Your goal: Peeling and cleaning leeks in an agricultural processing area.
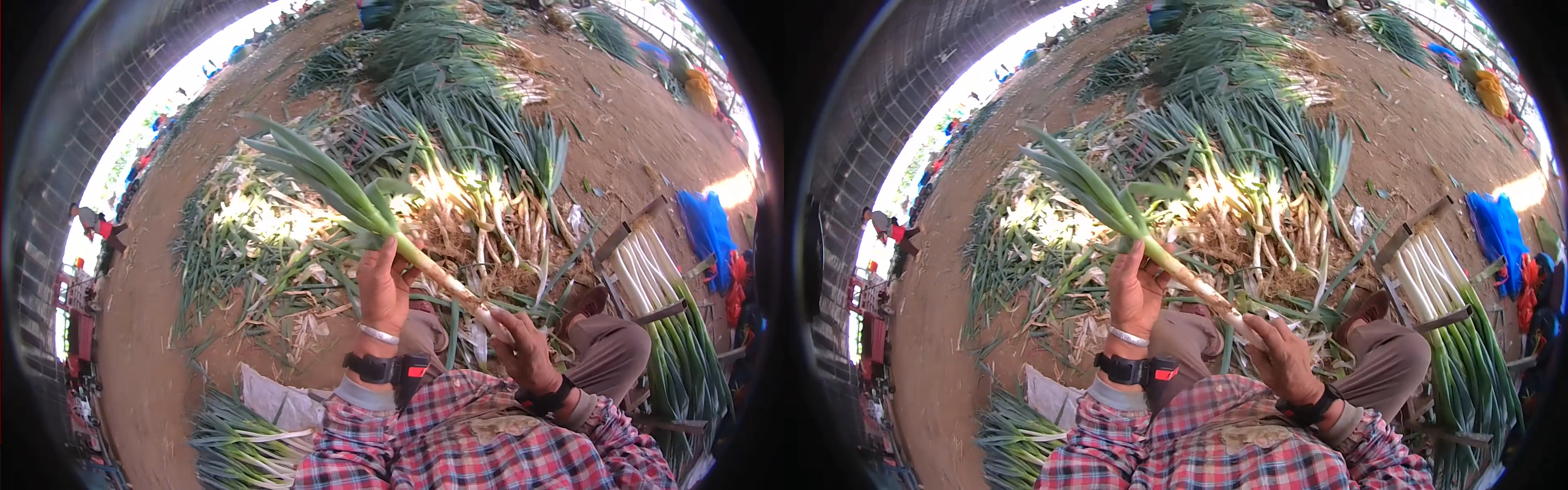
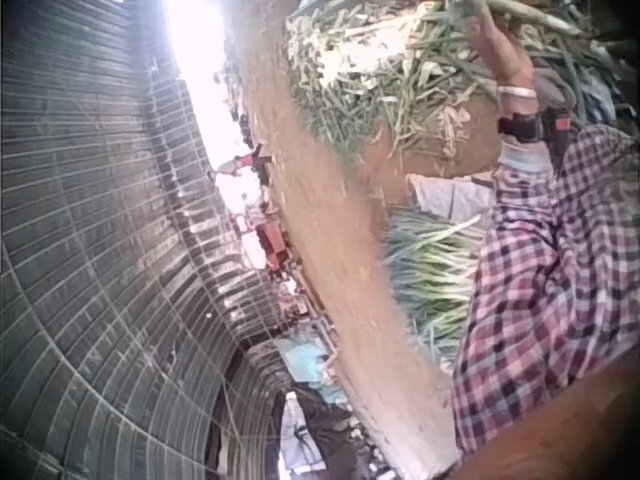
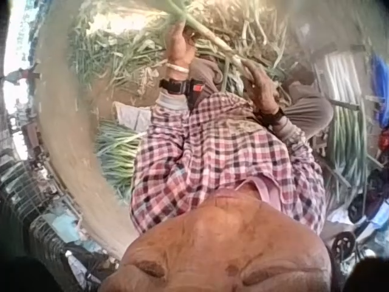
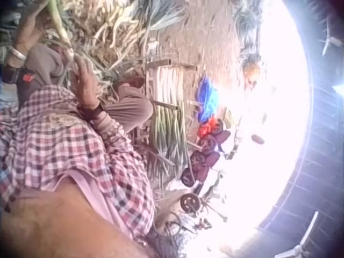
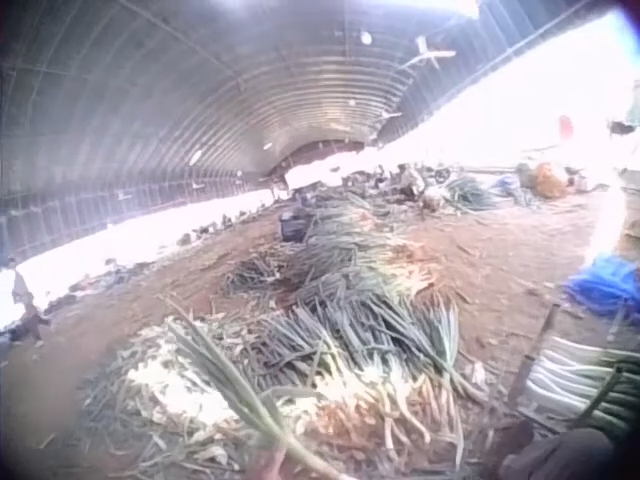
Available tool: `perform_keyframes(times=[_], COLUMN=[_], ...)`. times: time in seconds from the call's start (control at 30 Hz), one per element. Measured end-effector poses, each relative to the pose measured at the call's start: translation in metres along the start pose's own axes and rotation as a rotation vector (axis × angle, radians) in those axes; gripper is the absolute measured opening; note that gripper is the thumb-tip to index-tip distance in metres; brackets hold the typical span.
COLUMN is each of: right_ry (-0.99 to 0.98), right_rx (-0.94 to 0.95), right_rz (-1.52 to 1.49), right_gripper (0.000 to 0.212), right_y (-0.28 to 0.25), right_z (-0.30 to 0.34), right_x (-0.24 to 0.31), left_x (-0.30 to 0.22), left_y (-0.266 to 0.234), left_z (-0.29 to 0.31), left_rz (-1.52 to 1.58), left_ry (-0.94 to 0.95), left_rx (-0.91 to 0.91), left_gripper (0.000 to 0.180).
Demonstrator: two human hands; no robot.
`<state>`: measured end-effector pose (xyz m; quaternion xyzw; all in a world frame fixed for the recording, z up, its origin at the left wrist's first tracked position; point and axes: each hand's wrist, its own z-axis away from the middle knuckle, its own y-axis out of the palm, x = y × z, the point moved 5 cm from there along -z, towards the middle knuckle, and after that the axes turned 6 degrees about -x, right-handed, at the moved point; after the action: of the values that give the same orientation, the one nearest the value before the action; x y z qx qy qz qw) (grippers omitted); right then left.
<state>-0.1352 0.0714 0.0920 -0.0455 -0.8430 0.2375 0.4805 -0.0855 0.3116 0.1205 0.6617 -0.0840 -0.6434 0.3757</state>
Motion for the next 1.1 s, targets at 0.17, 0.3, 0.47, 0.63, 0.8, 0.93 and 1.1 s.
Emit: perform_keyframes(times=[0.17,0.3,0.47,0.63,0.8,0.93,1.1], right_ry=[0.572,0.384,0.202,0.327,0.303,0.356,0.245], right_rx=[0.332,0.074,0.056,0.122,-0.036,-0.041,-0.129], right_rz=[-0.707,-0.314,-0.203,-0.314,-0.360,-0.307,-0.211], right_gripper=[0.039,0.023,0.025,0.025,0.023,0.023,0.028], right_y=[0.035,0.033,0.038,0.046,0.043,0.045,0.036], right_z=[0.016,0.014,-0.001,0.002,-0.003,0.002,-0.002], right_x=[-0.008,-0.020,0.003,-0.003,0.008,0.007,0.010], left_x=[-0.001,-0.016,-0.020,-0.023,-0.027,-0.030,-0.039], left_y=[-0.020,0.018,0.004,0.011,0.022,0.021,0.037], left_z=[0.013,0.026,0.014,0.013,0.005,0.004,0.020], left_rz=[-0.150,-0.151,-0.108,-0.190,-0.134,-0.216,-0.808], left_ry=[-0.015,0.092,0.121,0.271,0.228,0.314,0.631], left_rx=[-0.045,-0.040,0.030,-0.067,0.007,-0.004,-0.342], left_gripper=[0.021,0.027,0.032,0.034,0.031,0.024,0.022])
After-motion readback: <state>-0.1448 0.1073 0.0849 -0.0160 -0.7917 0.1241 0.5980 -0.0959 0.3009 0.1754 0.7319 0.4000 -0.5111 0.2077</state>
